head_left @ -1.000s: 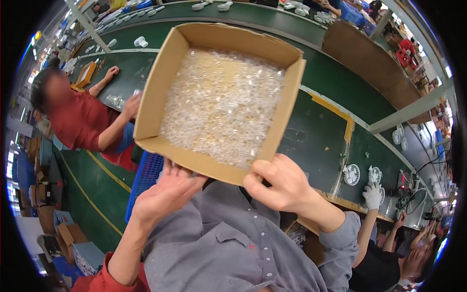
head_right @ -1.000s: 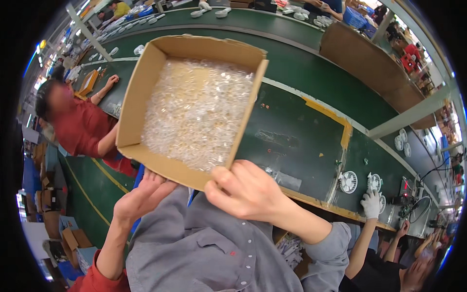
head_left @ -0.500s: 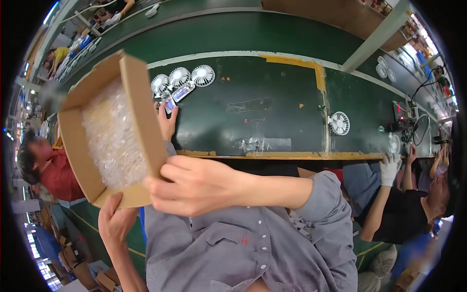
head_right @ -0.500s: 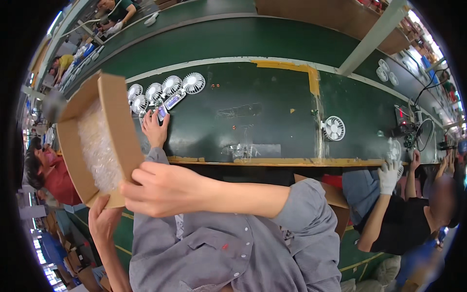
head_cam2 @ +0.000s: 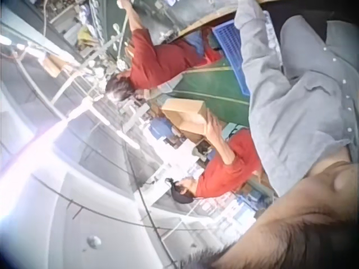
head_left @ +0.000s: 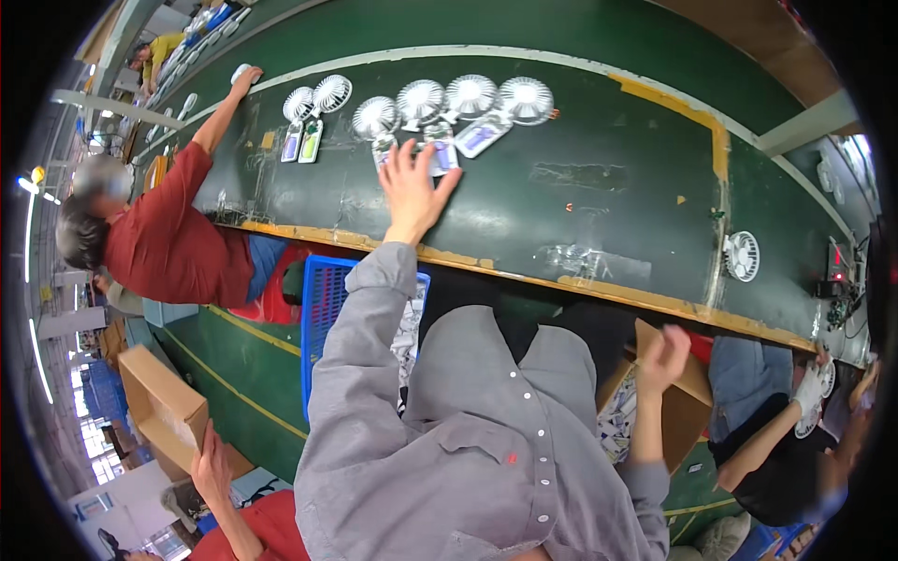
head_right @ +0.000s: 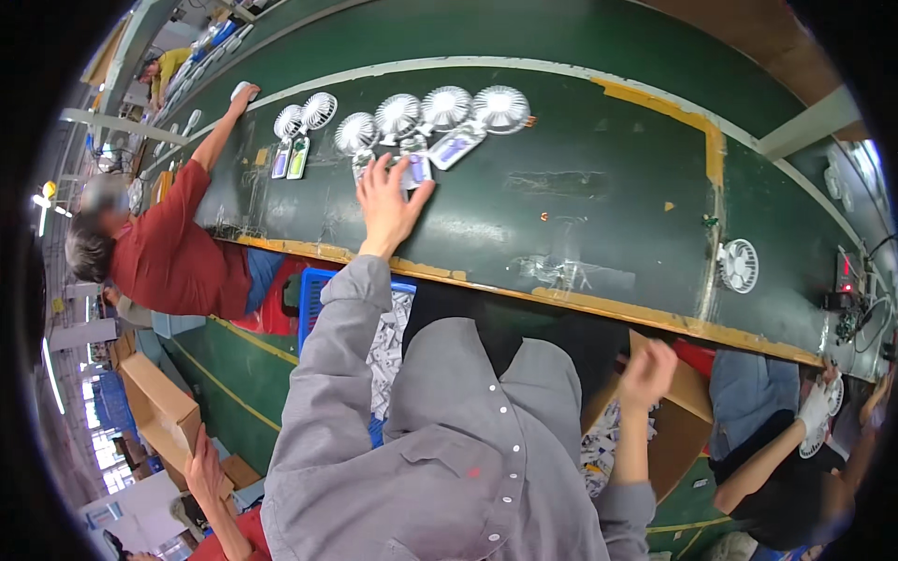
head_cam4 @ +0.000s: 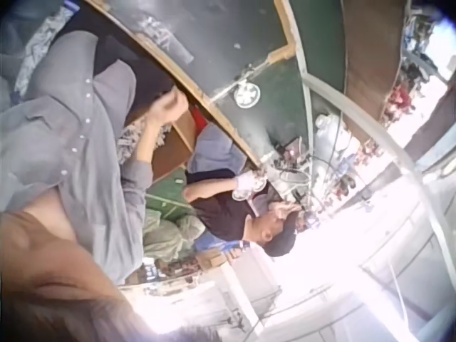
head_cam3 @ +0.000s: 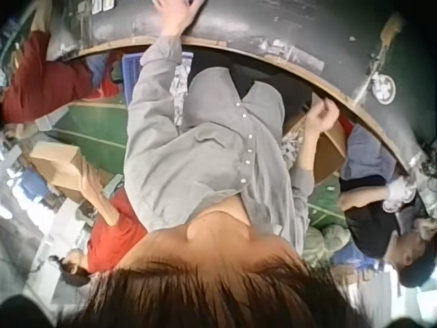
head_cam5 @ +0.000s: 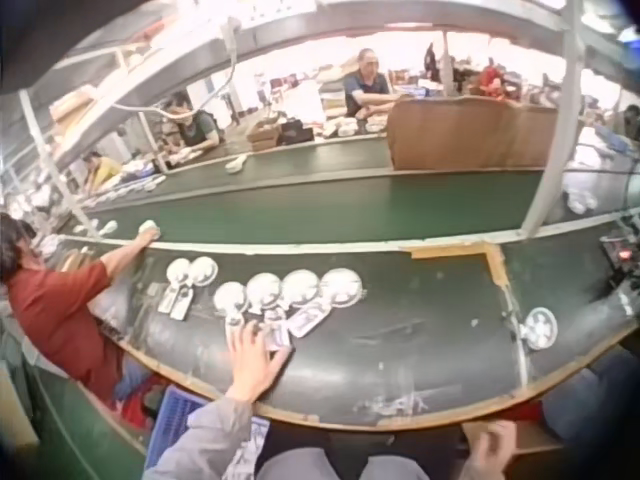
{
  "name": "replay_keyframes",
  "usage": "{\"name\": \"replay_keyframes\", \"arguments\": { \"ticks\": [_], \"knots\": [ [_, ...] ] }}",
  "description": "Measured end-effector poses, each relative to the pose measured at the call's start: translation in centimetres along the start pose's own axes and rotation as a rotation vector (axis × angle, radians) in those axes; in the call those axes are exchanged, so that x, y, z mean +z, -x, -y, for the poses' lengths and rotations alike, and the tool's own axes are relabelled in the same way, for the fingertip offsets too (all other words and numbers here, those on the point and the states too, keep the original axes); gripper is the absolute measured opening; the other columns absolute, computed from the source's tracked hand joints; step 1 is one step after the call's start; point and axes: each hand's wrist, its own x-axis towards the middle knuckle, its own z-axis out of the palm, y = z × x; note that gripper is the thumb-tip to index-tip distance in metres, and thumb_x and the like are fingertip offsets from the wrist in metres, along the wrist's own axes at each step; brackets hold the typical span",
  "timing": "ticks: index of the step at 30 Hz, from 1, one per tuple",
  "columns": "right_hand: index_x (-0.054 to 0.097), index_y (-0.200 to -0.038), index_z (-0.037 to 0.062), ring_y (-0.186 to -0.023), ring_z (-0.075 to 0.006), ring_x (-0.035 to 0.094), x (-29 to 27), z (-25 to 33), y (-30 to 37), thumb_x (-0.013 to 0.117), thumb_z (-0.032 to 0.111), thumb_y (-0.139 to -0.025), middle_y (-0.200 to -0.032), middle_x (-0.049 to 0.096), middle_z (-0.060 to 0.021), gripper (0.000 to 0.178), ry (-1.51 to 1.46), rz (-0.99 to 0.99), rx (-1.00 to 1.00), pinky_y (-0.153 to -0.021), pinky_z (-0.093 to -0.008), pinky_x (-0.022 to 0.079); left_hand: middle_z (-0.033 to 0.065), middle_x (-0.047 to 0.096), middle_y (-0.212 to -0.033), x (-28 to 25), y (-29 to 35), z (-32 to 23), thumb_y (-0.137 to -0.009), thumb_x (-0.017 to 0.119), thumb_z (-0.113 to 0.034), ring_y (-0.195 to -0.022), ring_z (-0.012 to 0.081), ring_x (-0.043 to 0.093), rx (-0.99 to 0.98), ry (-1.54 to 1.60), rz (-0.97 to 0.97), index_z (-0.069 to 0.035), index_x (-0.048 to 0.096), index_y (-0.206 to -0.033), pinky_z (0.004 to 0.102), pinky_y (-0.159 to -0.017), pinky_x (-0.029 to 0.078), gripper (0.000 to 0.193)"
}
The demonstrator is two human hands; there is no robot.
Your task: Assembling portable electric fans by connecting the motor, battery, and casing components on a production line.
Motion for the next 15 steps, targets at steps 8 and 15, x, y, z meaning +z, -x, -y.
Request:
{"name": "replay_keyframes", "arguments": {
  "ticks": [8,15],
  "knots": [
    [0.059,-0.105,-0.0011,-0.083,-0.0295,0.061,-5.1,-7.6,27.2,0.056,0.012,-0.094,-0.092,0.062,-0.0171,0.017,0.43,0.116,0.819,-0.075,-0.0394,0.049,0.0246,0.059,-0.125,-2.1,-6.2,9.2,-0.076,0.076,-0.047,-0.12,0.041,0.053,0.188,-0.071,-0.219,0.001,0.06,-0.123,0.05,-0.105,0.039,0.069],
    [0.057,-0.102,-0.0006,-0.095,-0.0403,0.063,1.6,-5.0,31.5,0.051,0.015,-0.093,-0.097,0.065,-0.024,0.019,0.333,0.079,1.129,-0.08,-0.0461,0.05,0.027,0.025,-0.157,-11.3,-17.6,36.2,-0.088,0.045,-0.075,-0.147,0.0402,0.022,-0.011,-0.145,0.254,-0.007,0.037,-0.151,0.0465,-0.12,0.015,0.093]
  ]
}}
